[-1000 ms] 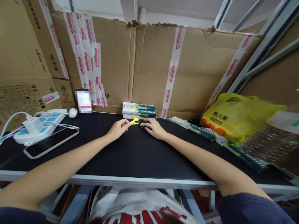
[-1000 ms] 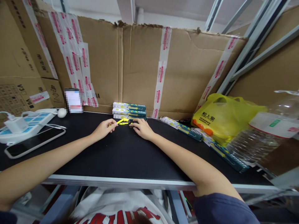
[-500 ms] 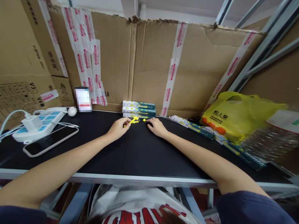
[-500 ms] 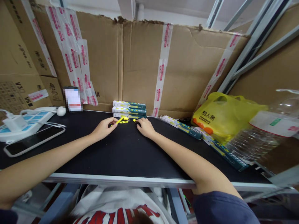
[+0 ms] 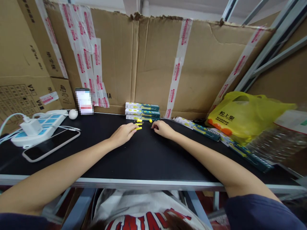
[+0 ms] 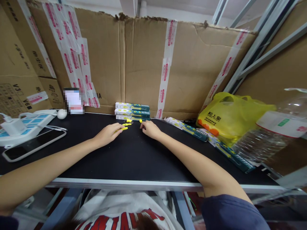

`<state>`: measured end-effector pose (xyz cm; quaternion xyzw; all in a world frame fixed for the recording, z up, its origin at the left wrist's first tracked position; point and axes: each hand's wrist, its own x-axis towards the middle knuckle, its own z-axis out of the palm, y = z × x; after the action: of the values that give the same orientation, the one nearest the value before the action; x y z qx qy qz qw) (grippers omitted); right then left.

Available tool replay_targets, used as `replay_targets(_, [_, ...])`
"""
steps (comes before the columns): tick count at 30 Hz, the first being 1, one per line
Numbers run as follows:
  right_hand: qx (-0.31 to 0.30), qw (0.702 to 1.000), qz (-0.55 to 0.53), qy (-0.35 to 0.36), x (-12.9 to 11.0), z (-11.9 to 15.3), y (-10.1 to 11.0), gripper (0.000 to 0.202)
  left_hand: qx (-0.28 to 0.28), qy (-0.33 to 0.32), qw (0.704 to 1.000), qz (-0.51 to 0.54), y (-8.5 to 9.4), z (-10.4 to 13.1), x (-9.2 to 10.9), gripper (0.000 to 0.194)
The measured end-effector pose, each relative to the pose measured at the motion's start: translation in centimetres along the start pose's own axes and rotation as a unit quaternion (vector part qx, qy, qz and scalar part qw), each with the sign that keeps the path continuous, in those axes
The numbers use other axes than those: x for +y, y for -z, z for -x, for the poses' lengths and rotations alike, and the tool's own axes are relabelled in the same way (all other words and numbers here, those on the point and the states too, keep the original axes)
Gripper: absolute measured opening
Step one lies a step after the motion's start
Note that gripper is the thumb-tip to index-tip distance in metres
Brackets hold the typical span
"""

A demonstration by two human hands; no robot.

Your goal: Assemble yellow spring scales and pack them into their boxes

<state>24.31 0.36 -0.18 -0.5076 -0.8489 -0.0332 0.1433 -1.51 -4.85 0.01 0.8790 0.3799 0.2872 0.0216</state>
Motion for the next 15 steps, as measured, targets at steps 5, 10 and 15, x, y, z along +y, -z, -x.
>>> replay_targets(5, [-0.078,0.997,0.024,0.008,0.1,0.2,2.5,0.01,-0.017,-0.016,0.999,-0.024,0.0,0.1,0.7,0.032])
replay_targets(10, [-0.116,0.99,0.074,-0.01,-0.9,1.0,4.1,0.011,-0.034,-0.019,0.999,-0.038,-0.1,0.2,1.3,0.033])
replay_targets(15, [-0.131,0.989,0.068,-0.01,-1.2,1.2,4.9,0.011,-0.023,0.001,0.999,-0.042,0.2,0.2,1.4,0.034])
